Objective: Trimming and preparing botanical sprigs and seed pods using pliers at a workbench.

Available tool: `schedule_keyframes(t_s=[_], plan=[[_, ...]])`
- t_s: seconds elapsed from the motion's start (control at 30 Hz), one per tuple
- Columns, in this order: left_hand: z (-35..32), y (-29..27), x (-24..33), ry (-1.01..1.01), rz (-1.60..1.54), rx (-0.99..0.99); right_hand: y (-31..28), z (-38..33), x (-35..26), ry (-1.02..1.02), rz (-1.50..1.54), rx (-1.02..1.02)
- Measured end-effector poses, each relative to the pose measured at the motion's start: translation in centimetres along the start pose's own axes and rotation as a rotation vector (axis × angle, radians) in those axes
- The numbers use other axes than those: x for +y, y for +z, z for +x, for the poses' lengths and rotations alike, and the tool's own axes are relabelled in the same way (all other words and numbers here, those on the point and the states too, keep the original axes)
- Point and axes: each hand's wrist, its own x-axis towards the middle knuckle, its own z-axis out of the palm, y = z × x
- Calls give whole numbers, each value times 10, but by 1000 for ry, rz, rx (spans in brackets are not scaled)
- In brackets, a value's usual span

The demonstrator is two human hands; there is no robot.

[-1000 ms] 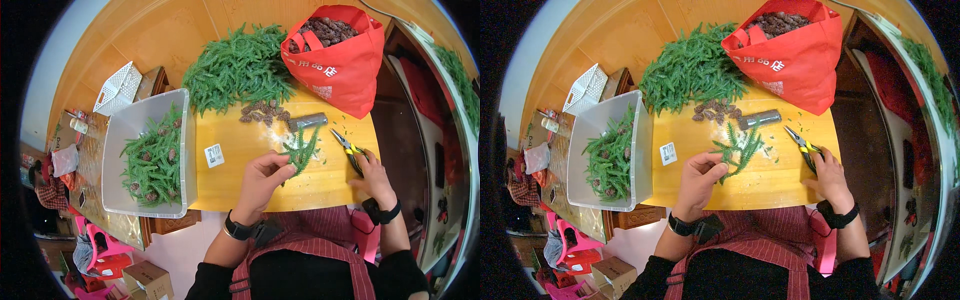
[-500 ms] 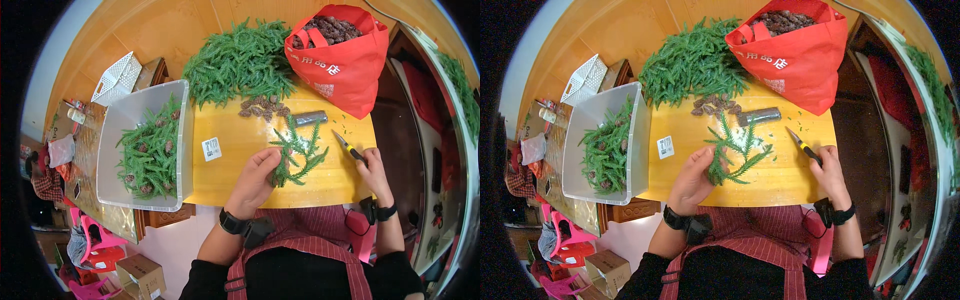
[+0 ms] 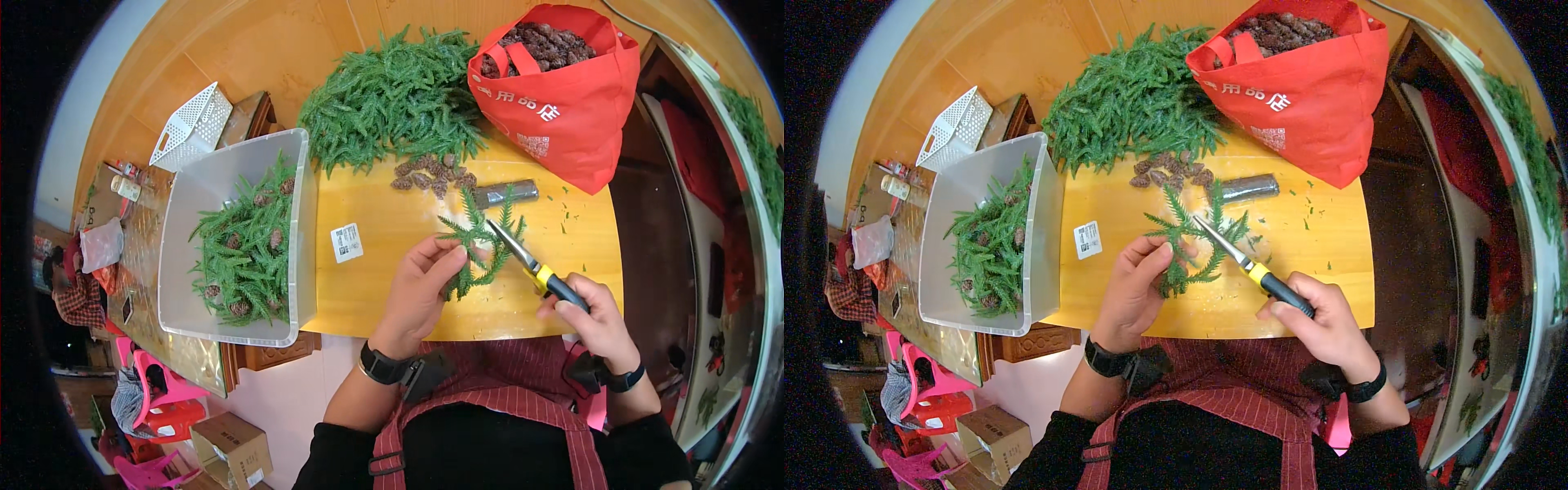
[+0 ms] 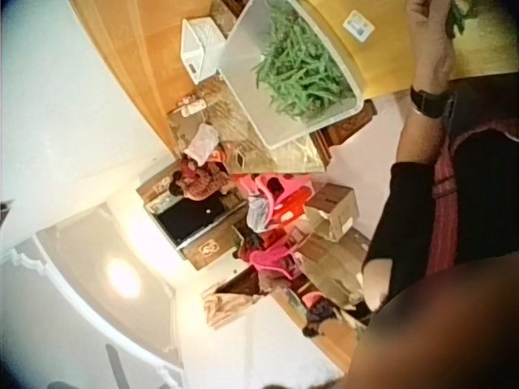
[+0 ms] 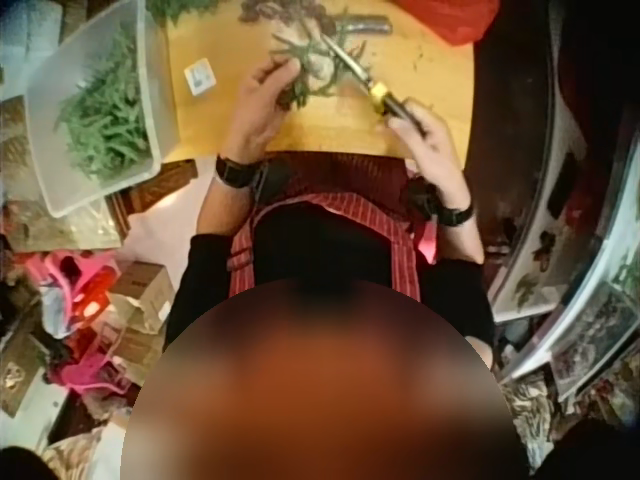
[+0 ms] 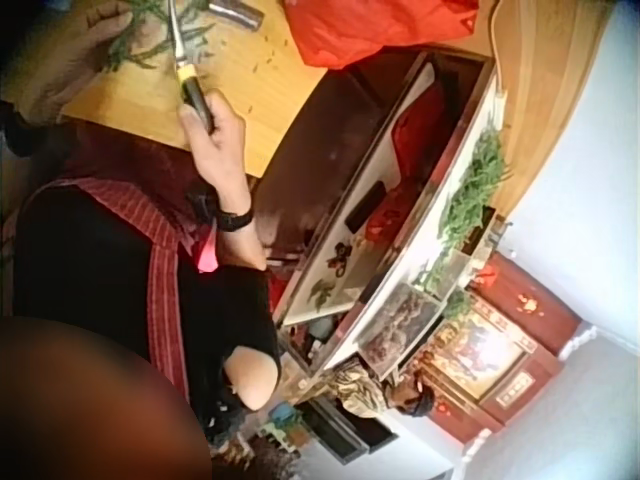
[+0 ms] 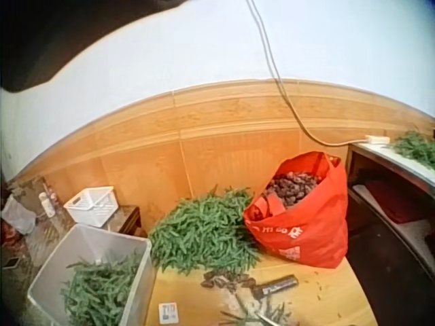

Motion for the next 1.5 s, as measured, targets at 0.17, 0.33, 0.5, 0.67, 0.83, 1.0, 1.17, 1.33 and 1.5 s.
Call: schedule_keyframes(t_s=[0.17, 0.33, 0.5, 0.67, 0.83, 1.0, 1.17, 1.33, 1.5], plan=[[-1, -1, -4, 6, -14, -22, 7, 6, 0, -78, -73, 24], [0, 0, -5, 37, -24, 1, 5, 9, 4, -178, -82, 28], [-1, -1, -8, 42, 51, -8, 3, 12, 4, -178, -141, -18], [-2, 0, -5, 28, 143, 18, 7, 18, -4, -71, 96, -83], [-3, 5, -4, 32, 203, 37, 9, 22, 0, -82, 245, -155], [-4, 3, -3, -21, 233, 24, 5, 25, -1, -113, -15, -167], [-2, 0, -5, -33, 212, 17, 7, 26, -1, -94, 11, -147], [-1, -3, -4, -54, 225, 13, 6, 30, 0, -266, -276, -106], [-2, -3, -5, -54, 259, 26, 9, 32, 1, -176, -193, -125]])
